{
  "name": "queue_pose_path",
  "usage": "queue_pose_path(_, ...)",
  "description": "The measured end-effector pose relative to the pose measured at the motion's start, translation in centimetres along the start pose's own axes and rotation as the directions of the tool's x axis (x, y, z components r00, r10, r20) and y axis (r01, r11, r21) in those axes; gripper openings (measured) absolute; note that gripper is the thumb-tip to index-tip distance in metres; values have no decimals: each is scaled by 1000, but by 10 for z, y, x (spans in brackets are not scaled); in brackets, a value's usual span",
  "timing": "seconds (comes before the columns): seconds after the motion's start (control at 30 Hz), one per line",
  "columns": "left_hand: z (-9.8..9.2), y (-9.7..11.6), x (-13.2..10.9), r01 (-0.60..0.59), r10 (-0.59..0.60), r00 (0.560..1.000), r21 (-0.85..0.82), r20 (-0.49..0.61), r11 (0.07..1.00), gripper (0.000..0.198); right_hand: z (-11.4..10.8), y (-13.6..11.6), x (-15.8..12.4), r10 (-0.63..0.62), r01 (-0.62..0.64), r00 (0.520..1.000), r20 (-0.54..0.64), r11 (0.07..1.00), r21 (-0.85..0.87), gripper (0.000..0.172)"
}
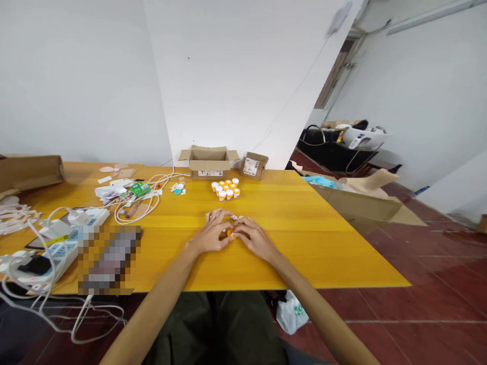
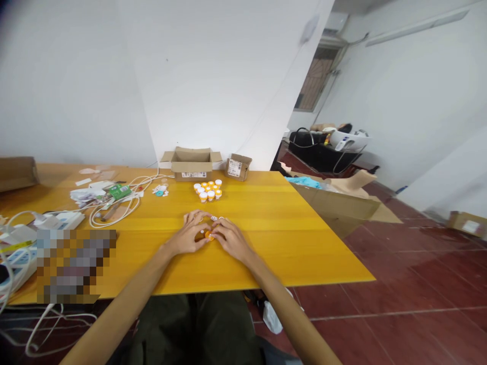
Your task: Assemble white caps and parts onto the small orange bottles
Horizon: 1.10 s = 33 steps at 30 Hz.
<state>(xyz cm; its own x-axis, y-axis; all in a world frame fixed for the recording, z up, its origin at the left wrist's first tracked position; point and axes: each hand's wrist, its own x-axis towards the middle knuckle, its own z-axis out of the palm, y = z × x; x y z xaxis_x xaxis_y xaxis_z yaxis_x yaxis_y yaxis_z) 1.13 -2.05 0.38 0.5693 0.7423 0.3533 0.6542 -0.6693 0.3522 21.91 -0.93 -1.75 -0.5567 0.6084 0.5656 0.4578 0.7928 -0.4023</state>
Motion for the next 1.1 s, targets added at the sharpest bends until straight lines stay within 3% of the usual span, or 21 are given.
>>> queue_pose_path(0.77,0,-1,0,-5,5,1000,16,5,1000,19,-2,-6,-2,-41,40,999,-11,997,-59,20)
queue_pose_path(1.1,-1,-1,0,-2,2,1000,10,-5,1000,24,-6,-11,-2,-4,2,999,-34,999,-51,18)
